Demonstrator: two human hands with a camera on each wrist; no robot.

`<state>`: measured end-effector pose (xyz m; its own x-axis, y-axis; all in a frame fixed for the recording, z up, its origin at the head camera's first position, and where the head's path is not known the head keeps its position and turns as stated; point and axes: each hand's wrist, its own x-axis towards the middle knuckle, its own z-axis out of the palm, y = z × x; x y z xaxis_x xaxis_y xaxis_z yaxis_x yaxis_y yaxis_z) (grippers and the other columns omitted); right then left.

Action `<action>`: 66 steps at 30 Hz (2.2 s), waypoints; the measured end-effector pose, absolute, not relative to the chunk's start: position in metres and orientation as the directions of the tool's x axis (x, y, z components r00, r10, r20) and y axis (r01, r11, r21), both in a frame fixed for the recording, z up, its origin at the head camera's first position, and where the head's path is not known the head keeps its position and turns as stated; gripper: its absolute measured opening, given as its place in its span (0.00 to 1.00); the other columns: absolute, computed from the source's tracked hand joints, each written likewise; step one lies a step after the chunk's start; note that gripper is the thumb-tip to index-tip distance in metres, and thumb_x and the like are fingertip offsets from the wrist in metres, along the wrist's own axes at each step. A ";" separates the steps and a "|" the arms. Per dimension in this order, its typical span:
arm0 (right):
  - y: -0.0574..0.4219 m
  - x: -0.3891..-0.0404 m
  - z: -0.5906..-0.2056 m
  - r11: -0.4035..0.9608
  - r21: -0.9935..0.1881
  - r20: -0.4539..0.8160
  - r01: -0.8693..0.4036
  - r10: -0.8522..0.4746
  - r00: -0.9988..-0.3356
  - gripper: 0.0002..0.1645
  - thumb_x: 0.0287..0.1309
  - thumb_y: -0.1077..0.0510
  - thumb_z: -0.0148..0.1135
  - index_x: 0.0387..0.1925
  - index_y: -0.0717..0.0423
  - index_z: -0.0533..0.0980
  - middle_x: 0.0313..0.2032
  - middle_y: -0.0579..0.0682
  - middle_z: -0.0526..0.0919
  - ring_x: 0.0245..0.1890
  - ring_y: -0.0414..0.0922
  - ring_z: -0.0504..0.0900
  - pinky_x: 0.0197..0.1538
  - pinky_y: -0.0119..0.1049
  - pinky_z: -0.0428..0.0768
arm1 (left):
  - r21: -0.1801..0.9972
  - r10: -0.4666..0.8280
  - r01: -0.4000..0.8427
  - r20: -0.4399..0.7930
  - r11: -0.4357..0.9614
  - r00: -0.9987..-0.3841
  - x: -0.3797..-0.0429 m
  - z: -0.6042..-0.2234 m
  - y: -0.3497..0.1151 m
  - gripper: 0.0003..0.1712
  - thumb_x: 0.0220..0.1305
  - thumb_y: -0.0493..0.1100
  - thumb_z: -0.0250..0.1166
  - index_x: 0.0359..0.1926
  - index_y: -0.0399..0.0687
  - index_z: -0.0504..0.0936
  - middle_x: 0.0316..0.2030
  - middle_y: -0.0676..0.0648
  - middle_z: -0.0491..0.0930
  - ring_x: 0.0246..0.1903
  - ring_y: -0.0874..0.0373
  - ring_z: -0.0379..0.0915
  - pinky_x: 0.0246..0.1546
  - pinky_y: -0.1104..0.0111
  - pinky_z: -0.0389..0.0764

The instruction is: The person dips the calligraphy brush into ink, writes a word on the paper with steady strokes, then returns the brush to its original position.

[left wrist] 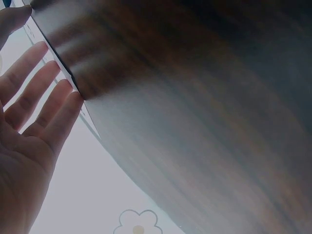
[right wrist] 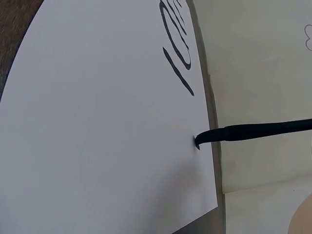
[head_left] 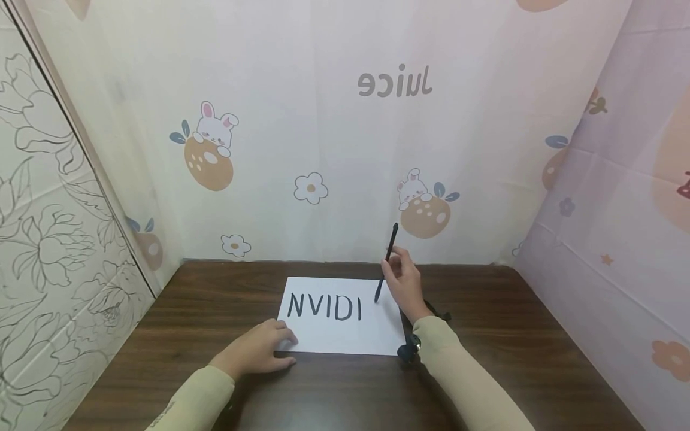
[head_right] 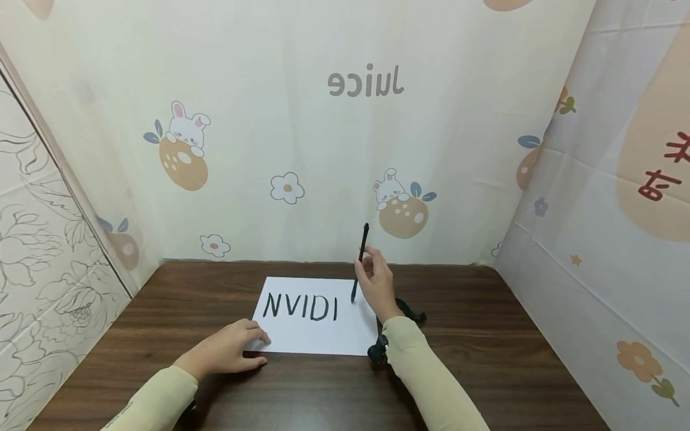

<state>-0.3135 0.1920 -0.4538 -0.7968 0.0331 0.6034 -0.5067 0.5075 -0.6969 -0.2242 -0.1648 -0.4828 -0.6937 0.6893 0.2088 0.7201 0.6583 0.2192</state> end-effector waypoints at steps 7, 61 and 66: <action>0.191 -0.311 -0.454 0.503 -0.701 0.599 -0.506 0.028 -0.801 0.21 0.70 0.57 0.60 0.61 0.54 0.69 0.38 0.51 0.79 0.39 0.46 0.78 0.45 0.45 0.79 | 0.221 0.689 0.719 0.208 0.659 -0.695 -0.224 -0.483 -0.164 0.16 0.58 0.53 0.73 0.44 0.50 0.86 0.39 0.55 0.81 0.41 0.60 0.74 0.44 0.61 0.79; 0.179 -0.303 -0.461 0.452 -0.650 0.671 -0.611 -0.038 -0.741 0.21 0.66 0.61 0.63 0.59 0.48 0.71 0.33 0.44 0.77 0.33 0.43 0.76 0.37 0.32 0.77 | 0.226 0.691 0.723 0.212 0.653 -0.691 -0.223 -0.480 -0.164 0.16 0.57 0.52 0.74 0.43 0.50 0.86 0.38 0.56 0.80 0.38 0.62 0.73 0.41 0.63 0.78; 0.179 -0.304 -0.458 0.437 -0.645 0.680 -0.626 -0.045 -0.732 0.20 0.67 0.62 0.62 0.59 0.56 0.71 0.33 0.45 0.76 0.33 0.43 0.76 0.38 0.31 0.77 | 0.228 0.693 0.724 0.212 0.651 -0.689 -0.223 -0.480 -0.165 0.16 0.58 0.52 0.74 0.42 0.50 0.86 0.38 0.56 0.80 0.38 0.62 0.73 0.41 0.63 0.78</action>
<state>-0.3038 0.1795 -0.4584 -0.7319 -0.0448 0.6799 -0.6263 0.4374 -0.6453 -0.2232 -0.1646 -0.4801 -0.6894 0.6926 0.2122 0.7241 0.6508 0.2283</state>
